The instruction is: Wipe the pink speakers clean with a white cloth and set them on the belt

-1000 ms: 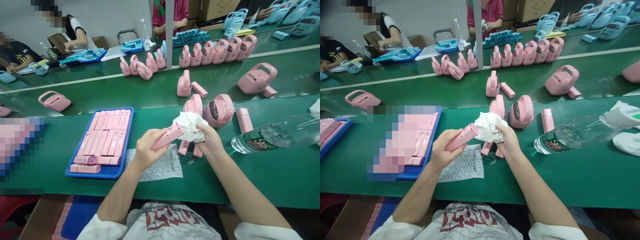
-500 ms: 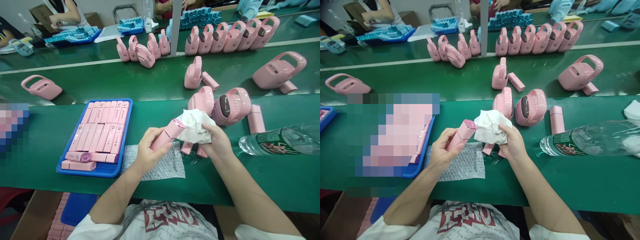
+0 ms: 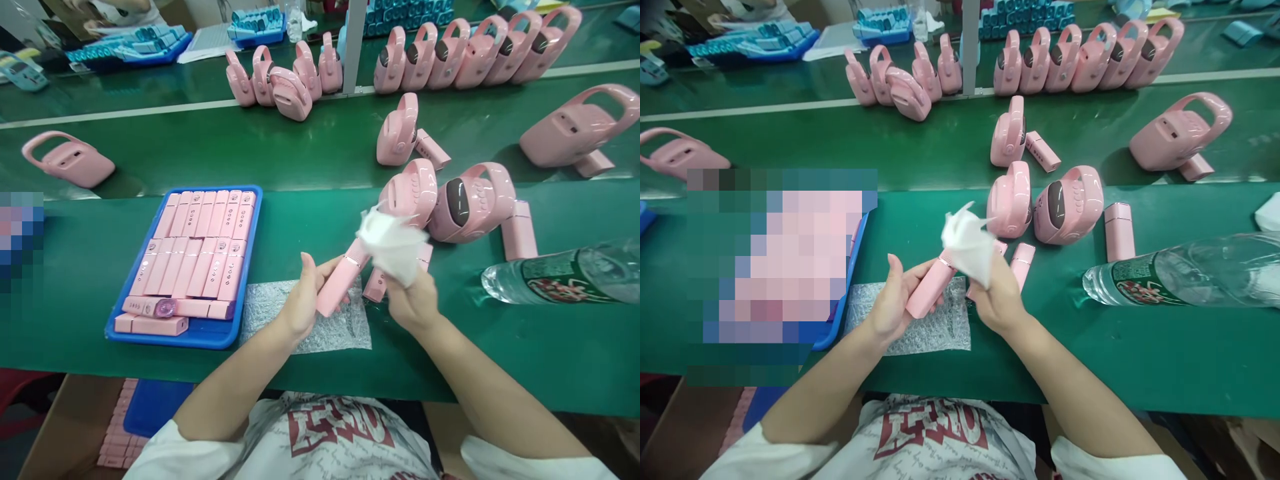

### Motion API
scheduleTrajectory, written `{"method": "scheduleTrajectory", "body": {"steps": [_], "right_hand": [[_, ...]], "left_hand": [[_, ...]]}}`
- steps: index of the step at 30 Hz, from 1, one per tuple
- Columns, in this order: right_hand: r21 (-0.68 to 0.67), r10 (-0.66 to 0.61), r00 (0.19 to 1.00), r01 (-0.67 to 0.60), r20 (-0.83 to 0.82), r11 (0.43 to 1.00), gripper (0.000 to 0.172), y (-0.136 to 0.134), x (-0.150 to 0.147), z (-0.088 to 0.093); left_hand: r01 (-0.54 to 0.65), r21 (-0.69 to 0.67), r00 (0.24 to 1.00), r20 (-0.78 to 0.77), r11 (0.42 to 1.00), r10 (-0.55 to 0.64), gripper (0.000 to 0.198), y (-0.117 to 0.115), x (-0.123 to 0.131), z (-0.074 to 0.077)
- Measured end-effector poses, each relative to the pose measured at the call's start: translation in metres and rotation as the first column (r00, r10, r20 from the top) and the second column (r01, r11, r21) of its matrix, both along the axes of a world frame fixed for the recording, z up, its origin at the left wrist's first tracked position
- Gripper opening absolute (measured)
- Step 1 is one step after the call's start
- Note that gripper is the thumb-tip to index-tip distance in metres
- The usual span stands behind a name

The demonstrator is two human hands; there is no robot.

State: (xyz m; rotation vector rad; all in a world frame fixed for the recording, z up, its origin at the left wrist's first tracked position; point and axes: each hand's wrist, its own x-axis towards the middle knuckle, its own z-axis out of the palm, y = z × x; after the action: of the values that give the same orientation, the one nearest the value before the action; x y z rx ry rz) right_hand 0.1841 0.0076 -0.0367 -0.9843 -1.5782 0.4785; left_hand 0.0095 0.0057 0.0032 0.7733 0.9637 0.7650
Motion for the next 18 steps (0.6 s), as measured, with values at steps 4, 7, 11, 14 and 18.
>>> {"method": "scheduleTrajectory", "body": {"steps": [4,7,11,14,18], "right_hand": [[0.11,0.256,0.884,-0.321,0.392,0.941,0.041,-0.008,-0.017,0.0],[0.089,0.377,0.848,-0.438,0.373,0.895,0.045,-0.01,-0.019,0.004],[-0.2,-0.027,0.989,-0.002,-0.145,0.98,0.028,0.006,0.004,0.011],[-0.392,-0.357,0.747,0.14,-0.561,0.909,0.025,0.019,0.016,0.015],[-0.383,-0.306,0.777,0.09,-0.551,0.919,0.024,0.012,0.004,0.013]], "left_hand": [[-0.039,-0.006,0.994,0.102,0.999,0.039,0.104,0.001,0.005,-0.004],[-0.027,-0.046,0.976,0.213,0.999,0.036,0.103,0.004,0.004,-0.005],[0.004,-0.092,0.973,0.232,0.996,0.018,0.057,0.005,-0.001,-0.004],[0.012,-0.122,0.959,0.282,0.992,0.023,0.038,0.005,-0.001,-0.001],[-0.014,-0.231,0.945,0.316,0.973,0.089,0.027,0.007,0.005,-0.003]]}}
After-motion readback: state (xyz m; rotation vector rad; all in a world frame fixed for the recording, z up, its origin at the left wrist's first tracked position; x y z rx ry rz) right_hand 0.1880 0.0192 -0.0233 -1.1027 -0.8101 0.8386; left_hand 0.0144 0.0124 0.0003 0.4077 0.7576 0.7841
